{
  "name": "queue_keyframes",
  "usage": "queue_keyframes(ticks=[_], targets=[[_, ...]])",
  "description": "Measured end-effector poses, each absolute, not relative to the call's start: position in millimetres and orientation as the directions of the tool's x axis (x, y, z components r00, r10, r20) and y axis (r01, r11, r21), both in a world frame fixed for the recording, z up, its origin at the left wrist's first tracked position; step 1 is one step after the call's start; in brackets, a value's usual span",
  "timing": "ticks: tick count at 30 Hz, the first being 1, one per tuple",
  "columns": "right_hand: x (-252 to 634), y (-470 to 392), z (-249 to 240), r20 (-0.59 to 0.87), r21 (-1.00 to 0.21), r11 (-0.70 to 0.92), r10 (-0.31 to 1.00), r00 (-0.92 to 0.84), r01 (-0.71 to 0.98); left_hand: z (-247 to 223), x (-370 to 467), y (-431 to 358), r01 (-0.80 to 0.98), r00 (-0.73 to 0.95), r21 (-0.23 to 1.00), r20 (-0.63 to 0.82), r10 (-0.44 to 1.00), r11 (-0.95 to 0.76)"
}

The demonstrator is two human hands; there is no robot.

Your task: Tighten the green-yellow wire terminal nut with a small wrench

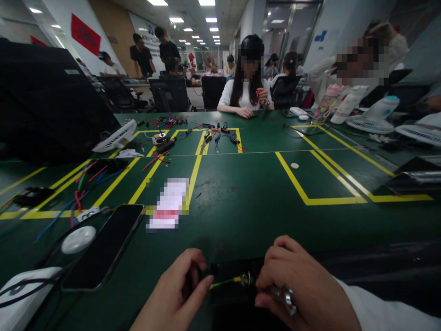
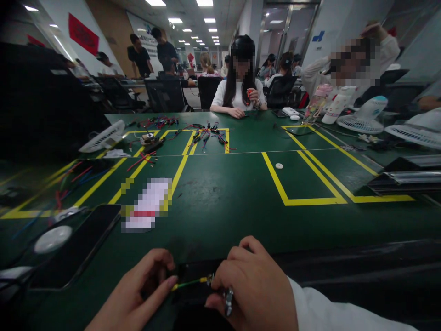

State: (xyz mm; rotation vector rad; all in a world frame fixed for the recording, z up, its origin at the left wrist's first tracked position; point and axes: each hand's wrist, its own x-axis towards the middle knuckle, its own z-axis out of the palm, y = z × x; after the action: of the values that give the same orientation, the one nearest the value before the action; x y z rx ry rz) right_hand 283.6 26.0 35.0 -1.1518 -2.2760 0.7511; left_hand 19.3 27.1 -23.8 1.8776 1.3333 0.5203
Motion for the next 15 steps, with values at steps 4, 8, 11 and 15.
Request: queue_keyframes(ticks=[4, 8, 11, 15], targets=[[284.8, 23.6, 33.1, 0.197, -0.665, 0.510, 0.824, -0.531, 0.546, -20.1, 18.0, 27.6, 0.647, 0.467, 0.732, -0.158, 0.870, -0.215], [285.4, 24.2, 29.4, 0.160, -0.646, 0.518, 0.810, -0.564, 0.560, -21.1, 20.3, 28.7, 0.669, 0.437, 0.720, -0.180, 0.881, -0.185], [284.2, 24.9, 30.7, 0.108, -0.617, 0.515, 0.804, -0.584, 0.595, -22.1, 21.1, 31.3, 0.621, 0.410, 0.774, -0.180, 0.894, -0.129], [283.1, 25.3, 36.2, 0.096, -0.595, 0.542, 0.780, -0.618, 0.593, -22.2, 21.3, 32.0, 0.576, 0.390, 0.809, -0.151, 0.909, -0.113]])
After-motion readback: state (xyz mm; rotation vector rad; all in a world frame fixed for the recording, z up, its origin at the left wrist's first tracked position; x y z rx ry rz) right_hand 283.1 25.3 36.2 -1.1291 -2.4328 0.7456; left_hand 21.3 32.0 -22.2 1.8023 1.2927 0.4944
